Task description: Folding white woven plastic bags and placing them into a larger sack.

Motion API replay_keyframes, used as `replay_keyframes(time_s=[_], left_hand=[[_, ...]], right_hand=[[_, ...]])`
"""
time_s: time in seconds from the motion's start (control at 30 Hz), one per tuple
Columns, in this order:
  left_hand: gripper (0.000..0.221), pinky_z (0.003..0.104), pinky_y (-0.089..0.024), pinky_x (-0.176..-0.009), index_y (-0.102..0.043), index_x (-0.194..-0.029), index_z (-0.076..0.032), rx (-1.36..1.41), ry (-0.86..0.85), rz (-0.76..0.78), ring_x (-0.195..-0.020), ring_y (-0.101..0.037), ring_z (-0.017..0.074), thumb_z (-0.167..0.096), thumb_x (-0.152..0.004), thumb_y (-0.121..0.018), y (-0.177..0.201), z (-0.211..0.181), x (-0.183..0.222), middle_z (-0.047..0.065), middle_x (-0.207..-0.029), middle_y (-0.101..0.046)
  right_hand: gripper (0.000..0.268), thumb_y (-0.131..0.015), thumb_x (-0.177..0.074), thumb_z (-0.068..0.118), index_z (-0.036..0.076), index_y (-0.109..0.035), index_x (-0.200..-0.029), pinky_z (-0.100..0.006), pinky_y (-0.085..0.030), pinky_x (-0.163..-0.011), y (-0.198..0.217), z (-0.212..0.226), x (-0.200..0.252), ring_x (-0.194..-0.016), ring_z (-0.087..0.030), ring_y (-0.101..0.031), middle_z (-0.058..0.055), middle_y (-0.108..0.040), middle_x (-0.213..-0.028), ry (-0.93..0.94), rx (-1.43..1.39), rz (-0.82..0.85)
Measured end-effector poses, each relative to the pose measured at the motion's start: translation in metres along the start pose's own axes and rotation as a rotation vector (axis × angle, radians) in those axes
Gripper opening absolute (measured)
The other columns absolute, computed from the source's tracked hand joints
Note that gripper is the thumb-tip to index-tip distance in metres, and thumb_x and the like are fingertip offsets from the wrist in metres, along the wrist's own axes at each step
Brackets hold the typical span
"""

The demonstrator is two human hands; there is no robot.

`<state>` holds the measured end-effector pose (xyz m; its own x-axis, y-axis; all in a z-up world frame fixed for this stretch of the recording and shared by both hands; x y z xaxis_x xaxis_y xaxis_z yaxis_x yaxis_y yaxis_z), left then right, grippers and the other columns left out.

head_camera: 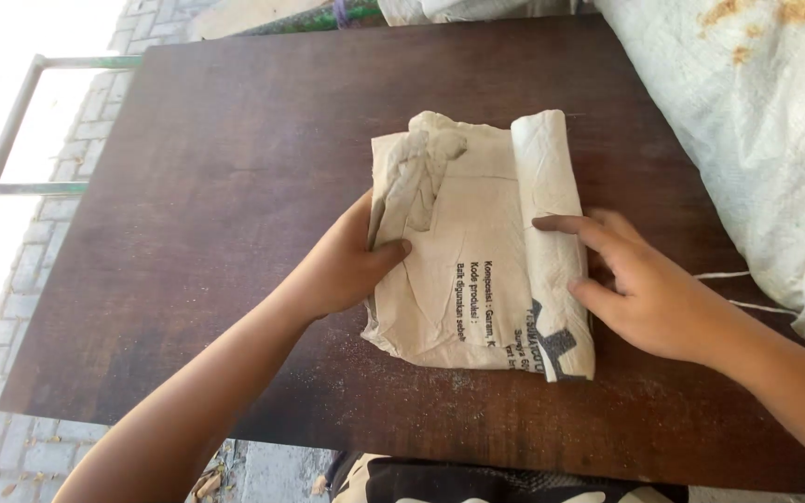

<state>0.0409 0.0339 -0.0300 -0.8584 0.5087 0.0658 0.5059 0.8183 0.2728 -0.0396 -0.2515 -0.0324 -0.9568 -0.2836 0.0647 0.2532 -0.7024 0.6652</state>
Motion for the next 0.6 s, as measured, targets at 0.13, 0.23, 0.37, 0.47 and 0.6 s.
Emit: replay_keyframes(time_s=[0.13, 0.23, 0.37, 0.47, 0.6], left_hand=[[0.071, 0.041, -0.048, -0.112, -0.026, -0.155, 0.001, 0.203, -0.081, -0.006, -0.137, -0.053, 0.0278, 0.003, -0.092, -0.058, -0.017, -0.002, 0.004, 0.018, -0.143, -0.056], [0.071, 0.040, -0.049, -0.114, -0.025, -0.156, 0.000, 0.236, -0.115, -0.041, -0.137, -0.054, 0.0268, 0.003, -0.093, -0.058, -0.016, -0.006, 0.003, 0.018, -0.145, -0.055], [0.066, 0.039, -0.052, -0.113, -0.031, -0.153, 0.000, 0.178, -0.082, -0.074, -0.134, -0.059, 0.0263, 0.003, -0.093, -0.058, 0.004, 0.009, -0.002, 0.018, -0.141, -0.059], [0.063, 0.039, -0.054, -0.109, -0.035, -0.150, 0.000, 0.161, -0.010, -0.112, -0.129, -0.063, 0.0267, 0.004, -0.092, -0.058, 0.015, 0.015, 0.000, 0.018, -0.138, -0.062], [0.063, 0.039, -0.054, -0.107, -0.035, -0.151, -0.001, 0.169, 0.009, -0.112, -0.129, -0.062, 0.0251, 0.004, -0.093, -0.058, 0.014, 0.010, -0.002, 0.017, -0.138, -0.061]], right_hand=[[0.075, -0.072, -0.088, 0.046, 0.012, -0.045, -0.150, -0.047, -0.061, -0.093, -0.006, 0.011, -0.002, -0.128, -0.042, -0.054, -0.026, -0.007, -0.172, -0.193, 0.422, 0.024], [0.095, -0.076, -0.078, 0.056, -0.001, -0.039, -0.144, -0.043, -0.064, -0.078, -0.007, 0.012, -0.010, -0.127, -0.045, -0.054, -0.029, -0.028, -0.159, 0.004, 0.667, -0.105], [0.080, -0.062, -0.091, 0.023, 0.014, -0.027, -0.163, -0.035, -0.066, -0.070, 0.005, -0.013, -0.012, -0.090, -0.024, -0.071, -0.014, -0.039, -0.156, -0.303, 0.485, 0.047], [0.070, -0.055, -0.089, 0.009, 0.020, -0.039, -0.157, -0.037, -0.065, -0.063, 0.010, -0.037, -0.010, -0.080, -0.025, -0.071, -0.016, -0.042, -0.150, -0.328, 0.190, 0.000], [0.064, -0.065, -0.093, 0.028, 0.004, -0.041, -0.148, -0.028, -0.062, -0.068, 0.011, 0.008, -0.016, -0.086, -0.023, -0.068, -0.025, -0.041, -0.144, -0.205, 0.341, -0.022]])
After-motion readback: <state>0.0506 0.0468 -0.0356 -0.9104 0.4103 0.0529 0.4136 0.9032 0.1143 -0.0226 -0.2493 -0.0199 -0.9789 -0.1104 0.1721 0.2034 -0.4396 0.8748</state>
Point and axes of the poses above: each hand's wrist, its own x-axis away from the middle knuckle, its own y-axis out of the back of the hand, z = x × y, the point moved 4 cm from there along -x, towards the middle knuckle
